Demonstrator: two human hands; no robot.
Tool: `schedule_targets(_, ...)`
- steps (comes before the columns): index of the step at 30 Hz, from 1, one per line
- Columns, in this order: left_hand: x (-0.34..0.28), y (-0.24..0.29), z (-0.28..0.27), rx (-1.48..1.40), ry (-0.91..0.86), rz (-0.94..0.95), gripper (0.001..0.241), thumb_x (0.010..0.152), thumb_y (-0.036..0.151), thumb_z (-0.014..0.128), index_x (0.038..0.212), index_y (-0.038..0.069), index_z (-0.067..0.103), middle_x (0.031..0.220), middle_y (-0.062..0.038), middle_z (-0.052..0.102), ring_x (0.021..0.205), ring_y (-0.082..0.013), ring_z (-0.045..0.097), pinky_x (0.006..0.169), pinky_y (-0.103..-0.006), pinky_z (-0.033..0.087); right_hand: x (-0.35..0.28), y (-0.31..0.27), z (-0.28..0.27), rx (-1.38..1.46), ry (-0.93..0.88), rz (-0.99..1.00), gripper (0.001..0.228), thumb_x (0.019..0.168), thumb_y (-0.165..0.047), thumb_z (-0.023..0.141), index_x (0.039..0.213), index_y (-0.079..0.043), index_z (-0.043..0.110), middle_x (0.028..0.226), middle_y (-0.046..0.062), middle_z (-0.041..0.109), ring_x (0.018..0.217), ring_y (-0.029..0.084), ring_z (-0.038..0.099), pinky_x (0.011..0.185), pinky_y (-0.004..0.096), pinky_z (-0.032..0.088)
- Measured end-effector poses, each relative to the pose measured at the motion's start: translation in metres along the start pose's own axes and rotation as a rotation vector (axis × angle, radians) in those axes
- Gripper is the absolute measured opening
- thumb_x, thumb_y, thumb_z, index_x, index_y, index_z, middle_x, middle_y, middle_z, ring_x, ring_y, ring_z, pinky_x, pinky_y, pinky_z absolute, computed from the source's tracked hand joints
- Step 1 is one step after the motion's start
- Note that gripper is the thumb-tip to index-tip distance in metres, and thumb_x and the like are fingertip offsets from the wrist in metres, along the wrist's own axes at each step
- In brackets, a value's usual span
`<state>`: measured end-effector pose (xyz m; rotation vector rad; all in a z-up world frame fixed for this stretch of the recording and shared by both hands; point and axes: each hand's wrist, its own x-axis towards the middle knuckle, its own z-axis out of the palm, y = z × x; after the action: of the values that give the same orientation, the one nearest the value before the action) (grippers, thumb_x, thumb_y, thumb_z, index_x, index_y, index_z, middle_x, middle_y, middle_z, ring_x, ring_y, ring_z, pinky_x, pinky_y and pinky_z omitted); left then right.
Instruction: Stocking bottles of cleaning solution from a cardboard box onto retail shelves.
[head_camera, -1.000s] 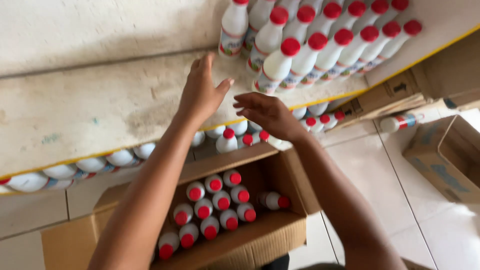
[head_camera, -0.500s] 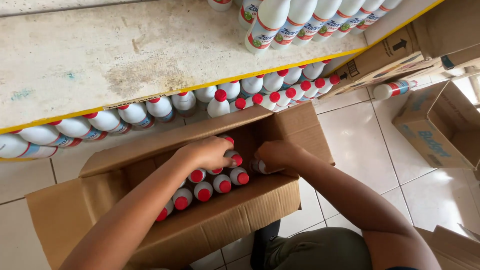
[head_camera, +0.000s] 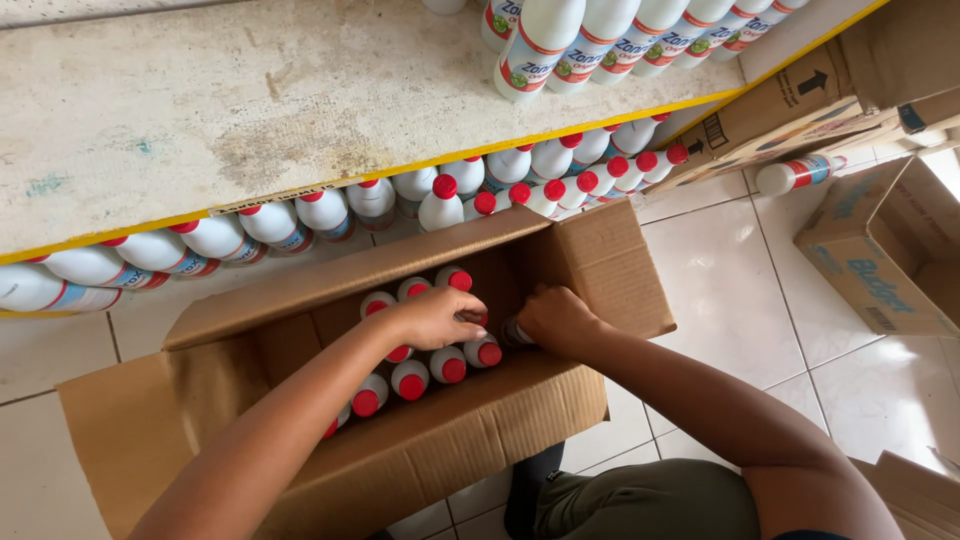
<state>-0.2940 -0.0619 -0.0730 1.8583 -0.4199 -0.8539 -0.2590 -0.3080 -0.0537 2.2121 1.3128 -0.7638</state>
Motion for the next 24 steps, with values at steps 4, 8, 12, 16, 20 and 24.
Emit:
schedule_targets(4,0.008,-0.022,0.014,0.053,0.026,0.002,0.056,0.090,0.030,0.077,0.135,0.002,0.062,0.131,-0.017,0.070,0.118,-0.0235,0.068,0.099,-0.0343,0.052,-0.018,0.012,-0.030,0.014,0.160,0.001,0.011,0.081,-0.017,0.069,0.081,-0.010,0.077,0.095,0.013,0.074,0.095,0.031,0.068,0.071,0.041,0.059)
schedule_targets(8,0.018,-0.049,0.027,-0.199,-0.050,-0.004,0.068,0.084,0.019,0.078,0.145,0.002,0.051,0.144,-0.019,0.061,0.118,-0.0229,0.071,0.097,-0.0347,0.056,-0.050,0.022,-0.088,0.195,0.189,-0.007,0.015,0.071,-0.016,0.074,0.085,-0.010,0.077,0.096,0.011,0.071,0.100,0.031,0.066,0.079,0.043,0.056)
schedule_targets(12,0.012,-0.038,0.025,-0.304,-0.075,0.009,0.078,0.083,0.019,0.080,0.150,0.002,0.044,0.149,-0.020,0.055,0.120,-0.0249,0.070,0.100,-0.0356,0.056,-0.075,0.035,-0.130,0.453,0.222,-0.017,0.029,0.066,-0.019,0.078,0.093,-0.012,0.077,0.095,0.009,0.070,0.095,0.031,0.066,0.080,0.046,0.052)
schedule_targets(16,0.000,-0.019,0.024,-0.309,-0.024,-0.004,0.081,0.083,0.021,0.083,0.151,0.004,0.044,0.145,-0.016,0.058,0.129,-0.0202,0.061,0.104,-0.0362,0.051,-0.102,0.047,-0.159,0.543,0.286,-0.079,0.024,0.071,-0.023,0.079,0.093,-0.012,0.077,0.093,0.008,0.071,0.094,0.029,0.068,0.081,0.043,0.052)
schedule_targets(20,-0.019,0.018,0.015,-0.745,-0.124,-0.147,0.075,0.088,0.037,0.073,0.153,0.013,0.044,0.134,-0.007,0.068,0.116,-0.0176,0.068,0.097,-0.0363,0.055,-0.118,0.057,-0.179,0.710,0.500,-0.091,0.028,0.073,-0.020,0.081,0.099,-0.011,0.077,0.095,0.006,0.075,0.092,0.022,0.072,0.084,0.036,0.057)
schedule_targets(24,-0.031,0.037,0.004,-0.934,-0.026,-0.050,0.070,0.089,0.042,0.071,0.151,0.019,0.047,0.131,-0.004,0.069,0.113,-0.0150,0.070,0.094,-0.0342,0.057,-0.104,0.063,-0.160,1.122,0.676,-0.010,0.044,0.076,-0.015,0.086,0.119,-0.007,0.074,0.100,0.004,0.076,0.095,0.013,0.072,0.088,0.030,0.059)
